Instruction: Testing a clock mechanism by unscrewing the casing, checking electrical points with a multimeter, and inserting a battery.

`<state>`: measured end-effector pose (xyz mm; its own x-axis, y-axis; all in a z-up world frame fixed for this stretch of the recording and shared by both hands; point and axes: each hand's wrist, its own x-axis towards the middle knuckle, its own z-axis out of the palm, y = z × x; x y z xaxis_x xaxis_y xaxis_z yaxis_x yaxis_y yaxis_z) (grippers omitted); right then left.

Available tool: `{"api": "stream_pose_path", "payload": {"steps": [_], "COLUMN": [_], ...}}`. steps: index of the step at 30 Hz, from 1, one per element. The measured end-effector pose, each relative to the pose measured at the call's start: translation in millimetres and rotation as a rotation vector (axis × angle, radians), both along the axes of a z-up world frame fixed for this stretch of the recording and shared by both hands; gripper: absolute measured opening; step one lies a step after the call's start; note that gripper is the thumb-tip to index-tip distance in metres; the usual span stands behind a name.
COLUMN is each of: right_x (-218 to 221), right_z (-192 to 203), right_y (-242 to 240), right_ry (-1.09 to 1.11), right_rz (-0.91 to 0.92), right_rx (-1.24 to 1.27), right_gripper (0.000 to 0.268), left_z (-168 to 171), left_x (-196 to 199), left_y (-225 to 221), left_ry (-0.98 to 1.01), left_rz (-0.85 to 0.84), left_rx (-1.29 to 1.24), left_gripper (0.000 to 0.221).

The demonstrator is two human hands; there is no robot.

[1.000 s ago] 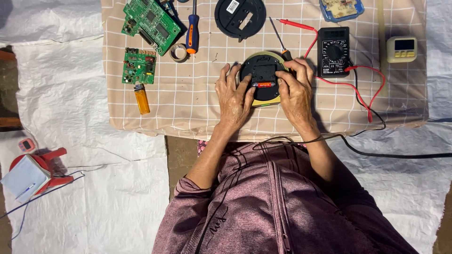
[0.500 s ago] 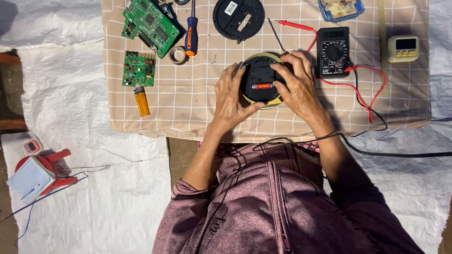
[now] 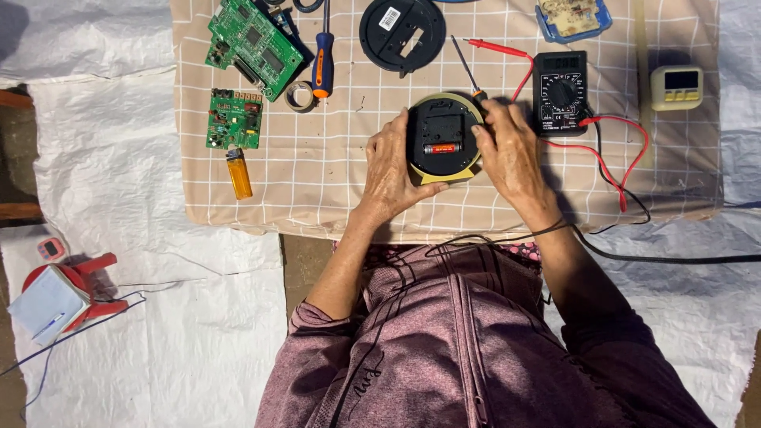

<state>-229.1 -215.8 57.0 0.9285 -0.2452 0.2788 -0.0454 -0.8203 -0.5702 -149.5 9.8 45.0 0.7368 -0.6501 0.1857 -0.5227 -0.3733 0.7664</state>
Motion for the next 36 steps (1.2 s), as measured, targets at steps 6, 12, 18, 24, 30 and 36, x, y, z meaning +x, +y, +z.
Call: {"api": "stream_pose_path", "payload": {"steps": [6,12,18,24,30,36], "right_x": [6.2,16.1,20.2,21.1,19.4,17.0], "right_z": [-33.3,-32.9,25.0,93.0,135.2,158.5], "right_y": [-4.4,-16.8,-28.4,-22.6,-22.1,-23.0], "right_ry": [0.061,0.101,-0.024,-0.064,0.166,0.083], "right_rz": [-0.054,-0.081,0.156,0.288,0.360,0.537], "right_rx": [0.010,-0.017,-0.012,-0.056,-0.139,-0.218], "right_gripper": [0.029,0.026,0.024,0.025,0.031,0.039], "left_z": [-6.8,-12.3,-15.9,-4.2,35.8,49.7], "left_x": [0.6,-2.5,-12.5,-25.1,-35.9,-35.9], "left_y": [-0.7,10.1,-17.7,-33.3,-35.5,-27.0], "left_ry": [-0.001,0.176,1.044,1.626,1.712,1.888], "left_rz": [0.004,0.015,0.049,-0.094,-0.433,-0.490], "left_rx": [-0.030,-0.312,-1.201,-1.444,-1.607,-1.539], "left_gripper": [0.140,0.128,0.096,0.108,0.092,0.099]}}
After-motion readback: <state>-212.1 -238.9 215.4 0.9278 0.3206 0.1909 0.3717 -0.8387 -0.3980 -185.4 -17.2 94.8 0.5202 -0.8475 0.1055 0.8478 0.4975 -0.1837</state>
